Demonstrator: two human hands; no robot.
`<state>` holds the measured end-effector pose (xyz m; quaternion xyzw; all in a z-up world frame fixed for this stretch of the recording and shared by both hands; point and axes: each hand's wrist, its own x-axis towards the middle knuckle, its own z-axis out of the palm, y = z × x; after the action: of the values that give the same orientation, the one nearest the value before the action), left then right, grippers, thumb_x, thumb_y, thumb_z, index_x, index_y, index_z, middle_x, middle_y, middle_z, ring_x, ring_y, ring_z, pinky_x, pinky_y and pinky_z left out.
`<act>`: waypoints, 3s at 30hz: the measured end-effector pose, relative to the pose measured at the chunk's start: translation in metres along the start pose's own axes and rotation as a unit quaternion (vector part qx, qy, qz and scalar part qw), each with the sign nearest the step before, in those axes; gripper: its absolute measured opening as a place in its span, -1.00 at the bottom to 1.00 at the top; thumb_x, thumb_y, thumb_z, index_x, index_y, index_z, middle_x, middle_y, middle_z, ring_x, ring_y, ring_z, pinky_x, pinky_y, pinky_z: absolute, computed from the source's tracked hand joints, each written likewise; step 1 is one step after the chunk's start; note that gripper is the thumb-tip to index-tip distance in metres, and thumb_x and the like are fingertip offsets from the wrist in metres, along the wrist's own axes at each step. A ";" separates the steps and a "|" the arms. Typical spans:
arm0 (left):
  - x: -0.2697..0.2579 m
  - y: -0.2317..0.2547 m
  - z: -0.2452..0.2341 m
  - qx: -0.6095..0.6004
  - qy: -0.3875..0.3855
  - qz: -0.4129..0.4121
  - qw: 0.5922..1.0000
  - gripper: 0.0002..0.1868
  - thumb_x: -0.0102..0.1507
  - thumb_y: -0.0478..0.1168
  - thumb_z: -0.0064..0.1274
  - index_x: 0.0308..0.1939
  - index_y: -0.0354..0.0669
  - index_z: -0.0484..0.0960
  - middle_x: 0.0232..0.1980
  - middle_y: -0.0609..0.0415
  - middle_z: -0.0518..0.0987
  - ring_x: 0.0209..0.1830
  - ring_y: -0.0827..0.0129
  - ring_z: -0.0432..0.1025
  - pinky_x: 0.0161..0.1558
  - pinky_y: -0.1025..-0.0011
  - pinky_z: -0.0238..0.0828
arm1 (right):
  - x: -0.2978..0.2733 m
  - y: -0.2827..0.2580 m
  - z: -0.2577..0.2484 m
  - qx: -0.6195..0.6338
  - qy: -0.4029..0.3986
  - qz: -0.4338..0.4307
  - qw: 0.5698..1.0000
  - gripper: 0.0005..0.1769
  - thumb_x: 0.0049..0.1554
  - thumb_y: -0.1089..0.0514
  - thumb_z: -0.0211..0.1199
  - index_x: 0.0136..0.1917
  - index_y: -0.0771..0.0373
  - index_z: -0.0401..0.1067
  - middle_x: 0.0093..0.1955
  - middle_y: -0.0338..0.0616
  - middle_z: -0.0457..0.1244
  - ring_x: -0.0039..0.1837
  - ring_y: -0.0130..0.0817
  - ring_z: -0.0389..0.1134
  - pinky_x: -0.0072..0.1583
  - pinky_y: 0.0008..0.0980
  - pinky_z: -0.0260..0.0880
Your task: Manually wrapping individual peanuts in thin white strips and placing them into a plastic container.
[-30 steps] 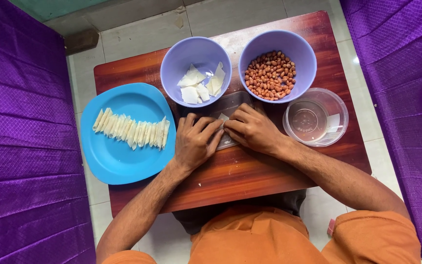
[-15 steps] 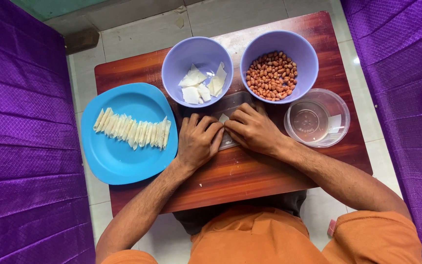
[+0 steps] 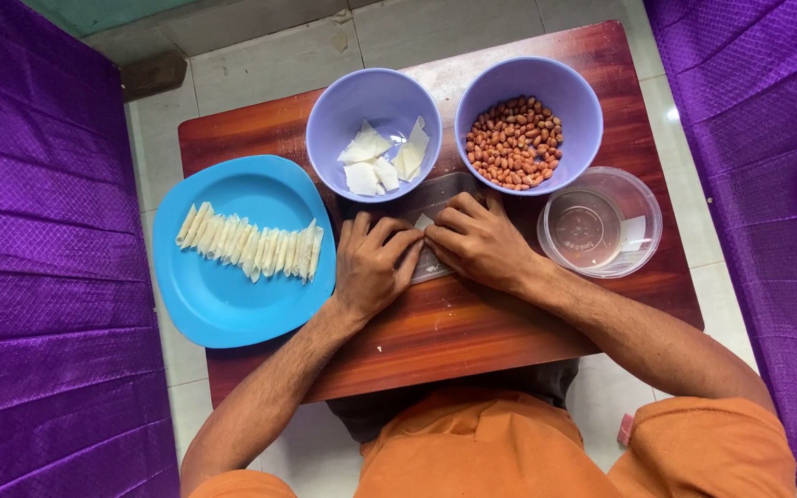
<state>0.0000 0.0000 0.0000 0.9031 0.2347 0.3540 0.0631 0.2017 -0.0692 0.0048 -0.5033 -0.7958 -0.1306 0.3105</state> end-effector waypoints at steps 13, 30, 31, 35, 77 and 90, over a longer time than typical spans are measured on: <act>-0.001 -0.002 0.005 0.025 -0.018 -0.011 0.999 -0.96 0.29 -0.13 0.15 -0.24 0.09 0.68 -0.23 0.20 0.54 -0.21 0.21 0.42 -0.22 0.29 0.27 | -0.003 0.000 0.005 0.122 0.008 0.055 0.991 -0.93 0.09 0.22 0.34 -0.10 0.13 0.52 -0.19 -0.16 0.25 0.00 -0.15 0.35 -0.10 -0.22 0.34; 0.001 0.002 -0.002 0.042 -0.016 -0.018 0.999 -0.93 0.27 -0.09 0.19 -0.18 0.15 0.68 -0.30 0.19 0.48 -0.22 0.20 0.40 -0.21 0.31 0.27 | 0.010 -0.006 -0.010 -0.058 0.011 -0.006 0.998 -0.94 0.16 0.17 0.24 -0.18 0.04 0.47 -0.17 -0.28 0.22 0.04 -0.27 0.31 -0.02 -0.24 0.26; 0.002 0.002 -0.002 0.042 -0.016 -0.018 0.999 -0.93 0.27 -0.09 0.19 -0.18 0.15 0.68 -0.30 0.19 0.48 -0.22 0.20 0.40 -0.21 0.31 0.27 | 0.010 -0.006 -0.010 -0.059 0.011 -0.006 0.998 -0.94 0.16 0.17 0.24 -0.18 0.04 0.47 -0.17 -0.28 0.22 0.04 -0.27 0.31 -0.02 -0.24 0.26; 0.002 0.002 -0.001 0.033 -0.008 -0.014 0.999 -0.97 0.29 -0.11 0.19 -0.23 0.13 0.69 -0.28 0.20 0.51 -0.22 0.23 0.40 -0.21 0.33 0.26 | 0.006 -0.007 -0.006 -0.051 0.007 0.006 0.999 -0.96 0.16 0.17 0.25 -0.16 0.05 0.48 -0.17 -0.27 0.22 0.04 -0.27 0.32 -0.01 -0.23 0.25; 0.000 -0.006 0.012 0.092 0.011 -0.005 0.996 -0.95 0.29 -0.10 0.15 -0.19 0.19 0.69 -0.31 0.15 0.49 -0.28 0.15 0.44 -0.28 0.26 0.28 | -0.002 -0.001 0.011 -0.014 0.012 0.044 0.999 -0.92 0.14 0.16 0.29 -0.05 0.09 0.50 -0.10 -0.21 0.25 0.03 -0.21 0.34 -0.13 -0.23 0.27; -0.002 -0.008 0.014 0.084 0.005 -0.010 0.996 -0.94 0.29 -0.10 0.15 -0.19 0.18 0.70 -0.32 0.15 0.51 -0.29 0.15 0.46 -0.27 0.27 0.32 | -0.004 0.000 0.014 -0.030 -0.002 0.052 0.998 -0.95 0.12 0.13 0.28 -0.10 0.06 0.51 -0.09 -0.22 0.26 0.06 -0.23 0.34 -0.13 -0.24 0.27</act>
<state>0.0051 0.0066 -0.0143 0.9010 0.2730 0.3370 -0.0106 0.1978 -0.0652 -0.0083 -0.5531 -0.7648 -0.1377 0.3003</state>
